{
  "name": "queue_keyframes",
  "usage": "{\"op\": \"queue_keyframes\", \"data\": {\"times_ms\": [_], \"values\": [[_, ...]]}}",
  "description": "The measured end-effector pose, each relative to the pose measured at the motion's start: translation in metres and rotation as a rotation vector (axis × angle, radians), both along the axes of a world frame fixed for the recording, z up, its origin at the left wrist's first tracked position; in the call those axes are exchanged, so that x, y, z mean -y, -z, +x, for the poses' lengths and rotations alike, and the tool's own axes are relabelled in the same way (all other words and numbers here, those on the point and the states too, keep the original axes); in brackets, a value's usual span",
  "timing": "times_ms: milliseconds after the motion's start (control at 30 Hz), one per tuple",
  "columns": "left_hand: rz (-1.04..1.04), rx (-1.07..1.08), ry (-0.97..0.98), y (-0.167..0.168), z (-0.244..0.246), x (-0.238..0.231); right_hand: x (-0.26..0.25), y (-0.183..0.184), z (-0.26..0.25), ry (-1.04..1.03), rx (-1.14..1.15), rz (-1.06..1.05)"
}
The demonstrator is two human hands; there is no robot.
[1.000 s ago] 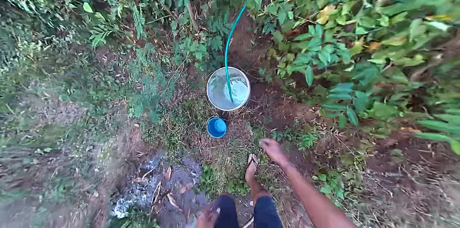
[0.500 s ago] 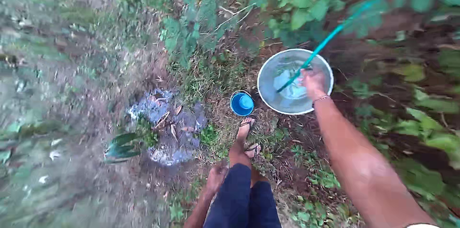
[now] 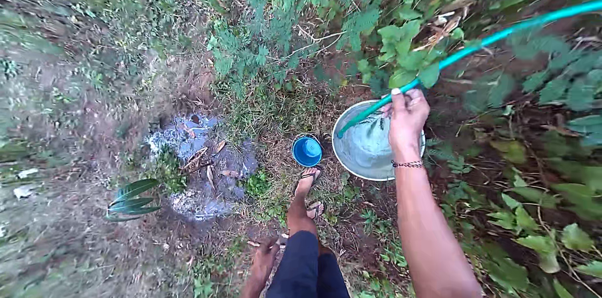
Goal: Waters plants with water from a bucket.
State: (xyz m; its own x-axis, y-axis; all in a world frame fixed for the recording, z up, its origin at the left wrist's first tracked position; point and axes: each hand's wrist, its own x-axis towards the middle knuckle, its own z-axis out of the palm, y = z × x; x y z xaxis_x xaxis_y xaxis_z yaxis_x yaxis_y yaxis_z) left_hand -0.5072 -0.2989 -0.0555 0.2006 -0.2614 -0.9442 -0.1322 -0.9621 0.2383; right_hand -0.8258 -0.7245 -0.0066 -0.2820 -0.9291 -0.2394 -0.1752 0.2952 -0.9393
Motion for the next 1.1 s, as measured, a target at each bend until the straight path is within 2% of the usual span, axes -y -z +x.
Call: {"op": "queue_keyframes", "data": {"times_ms": [133, 267, 400, 467, 567, 633, 700, 767, 833, 1000, 1100], "values": [[-0.051, -0.033, 0.009, 0.004, -0.013, 0.011, 0.013, -0.03, 0.017, 0.037, 0.09, -0.131], [-0.081, -0.056, 0.001, 0.001, -0.021, 0.018, 0.035, -0.039, 0.02, 0.086, 0.127, -0.276], [-0.087, -0.062, -0.017, 0.009, -0.021, 0.017, 0.063, -0.044, 0.026, 0.12, 0.259, -0.403], [-0.077, -0.063, 0.01, 0.013, -0.022, 0.02, 0.071, -0.037, 0.033, 0.118, 0.309, -0.413], [-0.1, -0.092, 0.131, 0.026, -0.03, 0.038, 0.075, -0.001, 0.038, 0.118, 0.347, -0.284], [-0.14, -0.141, 0.182, 0.037, -0.043, 0.067, 0.065, 0.027, 0.032, 0.079, 0.309, -0.118], [-0.161, -0.215, 0.175, 0.049, -0.061, 0.106, 0.034, 0.044, 0.013, 0.014, 0.194, 0.049], [-0.174, -0.298, 0.16, 0.066, -0.082, 0.156, -0.015, 0.041, -0.018, -0.067, 0.036, 0.177], [-0.248, -0.334, 0.149, 0.087, -0.106, 0.207, -0.065, 0.045, -0.054, -0.09, -0.132, 0.211], [-0.402, -0.25, -0.083, 0.14, -0.15, 0.328, -0.16, 0.072, -0.125, 0.053, -0.432, 0.361], [-0.394, -0.288, 0.044, 0.168, -0.156, 0.37, -0.159, 0.102, -0.147, 0.126, -0.43, 0.515]]}}
